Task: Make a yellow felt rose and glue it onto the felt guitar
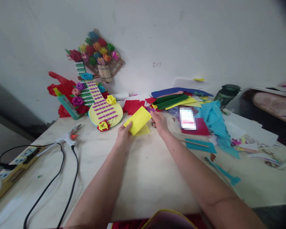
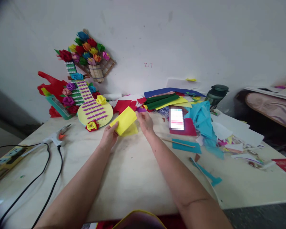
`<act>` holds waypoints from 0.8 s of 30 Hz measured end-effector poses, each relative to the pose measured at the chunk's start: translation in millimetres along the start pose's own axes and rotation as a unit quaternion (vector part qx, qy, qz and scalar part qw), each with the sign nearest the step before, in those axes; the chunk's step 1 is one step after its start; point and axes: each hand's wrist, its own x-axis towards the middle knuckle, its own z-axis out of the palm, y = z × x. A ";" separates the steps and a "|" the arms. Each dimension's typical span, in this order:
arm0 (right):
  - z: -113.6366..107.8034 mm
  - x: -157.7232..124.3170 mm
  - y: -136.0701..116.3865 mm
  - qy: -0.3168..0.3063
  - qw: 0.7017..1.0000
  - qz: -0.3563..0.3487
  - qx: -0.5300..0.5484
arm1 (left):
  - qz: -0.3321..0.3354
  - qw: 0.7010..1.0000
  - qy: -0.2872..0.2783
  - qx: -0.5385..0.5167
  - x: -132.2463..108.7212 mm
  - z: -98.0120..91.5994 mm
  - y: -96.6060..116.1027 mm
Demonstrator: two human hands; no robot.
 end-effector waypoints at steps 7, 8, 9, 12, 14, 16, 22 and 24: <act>19.6 -6.4 11.9 -0.063 0.966 0.118 0.222 | -0.071 0.997 0.003 0.000 2.1 -0.2 1.2; 18.9 -6.0 12.9 -0.054 0.967 0.115 0.220 | -0.078 0.997 -0.002 0.014 2.1 -1.1 1.7; 17.8 -5.4 13.7 -0.050 0.969 0.113 0.216 | -0.081 0.996 -0.012 0.028 1.9 -2.2 2.5; 13.0 -2.9 15.6 -0.047 0.975 0.104 0.193 | -0.091 0.993 -0.050 0.063 0.5 -5.5 5.4; 10.4 -1.6 17.1 -0.054 0.978 0.091 0.178 | -0.099 0.989 -0.074 0.085 -0.4 -6.3 6.6; 9.1 -0.8 19.0 -0.060 0.980 0.078 0.171 | -0.091 0.986 -0.090 0.106 -0.7 -5.7 6.2; 12.9 -4.8 15.4 0.033 0.987 0.063 0.146 | 0.123 0.962 0.004 0.244 -2.1 1.4 2.7; 16.6 -9.3 9.5 -0.006 0.982 0.061 0.179 | 0.178 0.935 0.016 0.307 -4.9 4.5 1.2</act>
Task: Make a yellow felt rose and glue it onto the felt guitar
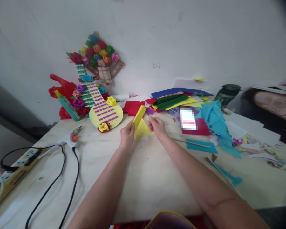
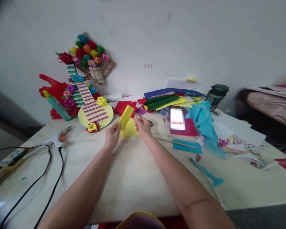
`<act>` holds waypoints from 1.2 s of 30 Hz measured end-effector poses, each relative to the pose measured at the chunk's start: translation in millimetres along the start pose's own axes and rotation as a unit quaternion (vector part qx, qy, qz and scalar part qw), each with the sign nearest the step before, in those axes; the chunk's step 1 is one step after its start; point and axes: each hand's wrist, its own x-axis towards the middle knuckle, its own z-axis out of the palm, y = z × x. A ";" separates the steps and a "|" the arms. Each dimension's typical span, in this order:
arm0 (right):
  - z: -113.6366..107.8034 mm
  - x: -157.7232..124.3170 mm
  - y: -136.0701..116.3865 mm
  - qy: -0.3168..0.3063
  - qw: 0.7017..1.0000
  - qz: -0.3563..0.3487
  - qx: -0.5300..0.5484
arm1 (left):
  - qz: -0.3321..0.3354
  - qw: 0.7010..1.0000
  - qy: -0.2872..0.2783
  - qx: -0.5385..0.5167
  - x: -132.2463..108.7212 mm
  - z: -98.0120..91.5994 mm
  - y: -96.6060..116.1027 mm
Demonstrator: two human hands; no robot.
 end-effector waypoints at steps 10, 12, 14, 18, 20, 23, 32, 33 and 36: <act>9.3 -12.5 -3.5 -0.087 0.988 0.028 0.127 | 0.144 0.984 -0.073 0.070 -13.3 11.4 3.5; 8.1 -10.5 -0.8 -0.093 0.988 0.018 0.123 | 0.155 0.981 -0.074 0.089 -13.0 11.0 2.7; 7.6 -8.7 2.2 -0.097 0.989 0.008 0.116 | 0.144 0.984 -0.059 0.088 -12.0 10.8 0.2; 8.0 -7.0 7.6 -0.098 0.991 -0.009 0.090 | 0.071 0.996 -0.041 0.042 -10.1 11.5 -6.0; 8.1 -6.9 9.0 -0.100 0.992 -0.016 0.072 | 0.045 0.997 -0.053 0.021 -9.5 12.0 -8.1; 7.5 -7.5 8.5 -0.101 0.993 -0.020 0.053 | 0.019 0.997 -0.072 -0.035 -8.1 11.8 -9.4; 3.8 -4.1 6.8 -0.100 0.987 0.009 0.124 | -0.144 0.956 -0.073 -0.246 0.6 2.8 -12.9; 3.5 -3.7 7.3 -0.106 0.985 0.010 0.134 | -0.147 0.955 -0.076 -0.248 1.2 2.3 -13.4; 1.4 -1.6 8.4 -0.131 0.979 0.000 0.155 | -0.170 0.956 -0.060 -0.232 2.3 0.8 -15.0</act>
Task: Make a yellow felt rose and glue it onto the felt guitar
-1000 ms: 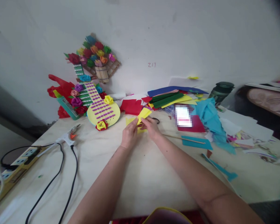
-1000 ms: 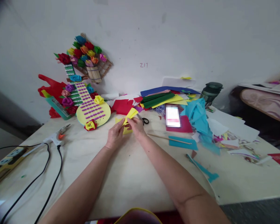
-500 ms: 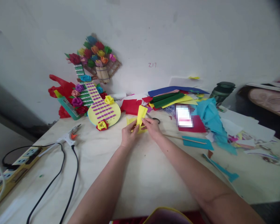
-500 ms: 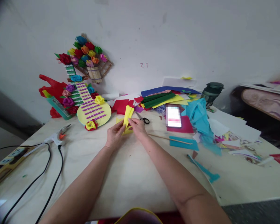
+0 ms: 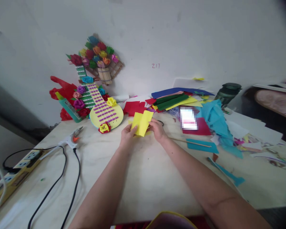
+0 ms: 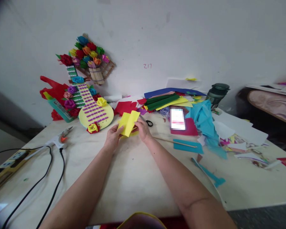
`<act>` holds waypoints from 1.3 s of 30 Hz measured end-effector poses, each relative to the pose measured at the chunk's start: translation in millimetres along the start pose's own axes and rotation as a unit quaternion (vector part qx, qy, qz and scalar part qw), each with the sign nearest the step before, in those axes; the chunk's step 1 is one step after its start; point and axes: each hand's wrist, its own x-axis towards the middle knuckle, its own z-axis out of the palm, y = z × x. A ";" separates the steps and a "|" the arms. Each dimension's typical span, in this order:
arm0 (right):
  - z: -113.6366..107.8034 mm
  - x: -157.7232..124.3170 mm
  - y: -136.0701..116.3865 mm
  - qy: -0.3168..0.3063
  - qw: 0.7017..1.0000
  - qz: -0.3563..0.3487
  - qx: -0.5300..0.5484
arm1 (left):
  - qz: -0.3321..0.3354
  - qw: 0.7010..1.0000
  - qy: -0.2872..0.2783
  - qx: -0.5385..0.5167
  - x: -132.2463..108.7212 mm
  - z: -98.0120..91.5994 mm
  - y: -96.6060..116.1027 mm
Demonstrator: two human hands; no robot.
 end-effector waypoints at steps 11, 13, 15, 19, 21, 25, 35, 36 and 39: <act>-18.9 14.5 1.5 0.189 0.981 0.011 -0.040 | 0.023 0.994 0.059 -0.093 0.3 -6.8 10.8; -18.6 14.7 1.4 0.212 0.976 0.014 -0.048 | 0.020 0.994 0.053 -0.090 -0.1 -6.2 10.6; -18.9 14.8 0.0 0.207 0.977 0.009 -0.044 | 0.018 0.995 0.047 -0.091 0.0 -6.2 9.9; -24.5 16.2 -5.9 0.183 0.983 0.011 -0.006 | 0.015 0.991 0.071 -0.108 1.0 -7.7 9.3; -29.3 17.5 -8.7 0.181 0.983 0.013 0.003 | 0.011 0.990 0.085 -0.116 1.2 -8.0 9.9; -39.2 20.7 -9.6 0.224 0.974 0.009 -0.026 | 0.009 0.991 0.065 -0.116 0.1 -6.6 11.1; -46.1 21.3 -9.9 0.257 0.942 0.176 -0.124 | 0.011 0.995 0.021 -0.096 -1.9 -5.4 9.8; -43.4 20.1 -11.4 0.258 0.942 0.165 -0.135 | 0.010 0.995 0.021 -0.094 -2.2 -5.3 9.9; -30.5 15.2 -13.0 0.220 0.961 0.111 -0.128 | 0.011 0.996 0.018 -0.088 -3.0 -3.6 10.2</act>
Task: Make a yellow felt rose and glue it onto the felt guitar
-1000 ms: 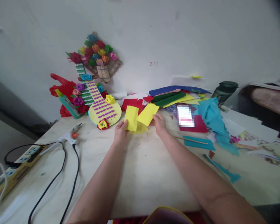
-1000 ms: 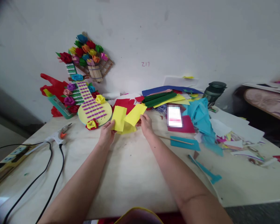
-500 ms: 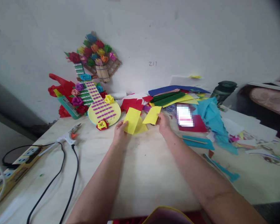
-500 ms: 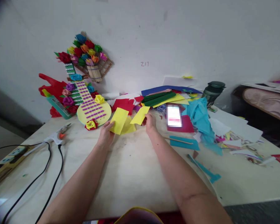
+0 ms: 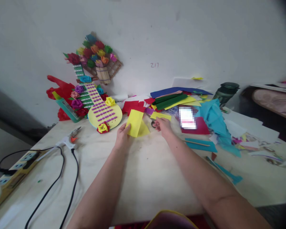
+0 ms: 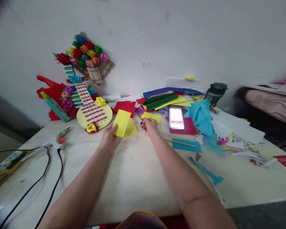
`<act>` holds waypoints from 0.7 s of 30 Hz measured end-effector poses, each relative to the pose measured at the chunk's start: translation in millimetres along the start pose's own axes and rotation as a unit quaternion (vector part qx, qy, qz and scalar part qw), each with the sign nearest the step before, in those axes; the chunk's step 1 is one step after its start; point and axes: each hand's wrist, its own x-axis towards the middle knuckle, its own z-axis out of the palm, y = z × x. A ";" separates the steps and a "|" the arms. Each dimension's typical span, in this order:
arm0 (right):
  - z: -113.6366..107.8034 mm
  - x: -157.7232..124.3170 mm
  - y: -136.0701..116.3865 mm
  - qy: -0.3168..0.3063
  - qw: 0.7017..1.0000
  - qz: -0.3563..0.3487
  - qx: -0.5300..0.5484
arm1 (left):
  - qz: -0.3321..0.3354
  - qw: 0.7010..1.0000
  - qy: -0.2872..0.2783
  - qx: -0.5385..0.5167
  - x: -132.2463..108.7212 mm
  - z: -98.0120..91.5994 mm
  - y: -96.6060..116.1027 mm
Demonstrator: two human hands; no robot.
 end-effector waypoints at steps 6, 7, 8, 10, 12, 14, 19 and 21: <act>26.1 -22.2 8.7 -0.169 0.984 -0.049 0.043 | -0.039 0.998 -0.035 0.025 -4.0 6.4 -0.1; 28.5 -23.6 11.2 -0.166 0.984 -0.059 0.036 | -0.052 0.997 -0.039 0.027 -4.5 7.1 -0.3; 29.9 -24.0 13.5 -0.159 0.985 -0.062 0.029 | -0.063 0.997 -0.041 0.027 -4.8 7.5 -0.6; 29.7 -22.6 17.2 -0.153 0.986 -0.069 0.018 | -0.082 0.996 -0.043 0.017 -4.8 7.8 -1.3; 27.1 -20.0 18.7 -0.163 0.984 -0.072 0.014 | -0.098 0.994 -0.045 0.003 -4.0 7.4 -2.0; 24.0 -18.3 17.8 -0.179 0.981 -0.070 0.011 | -0.110 0.993 -0.040 -0.005 -2.8 6.5 -2.6; 21.7 -20.3 12.3 -0.213 0.976 -0.035 0.036 | -0.128 0.991 -0.027 -0.008 -0.2 4.2 -3.4; 21.8 -21.1 11.7 -0.219 0.974 -0.026 0.049 | -0.137 0.990 -0.018 -0.013 0.6 3.8 -3.6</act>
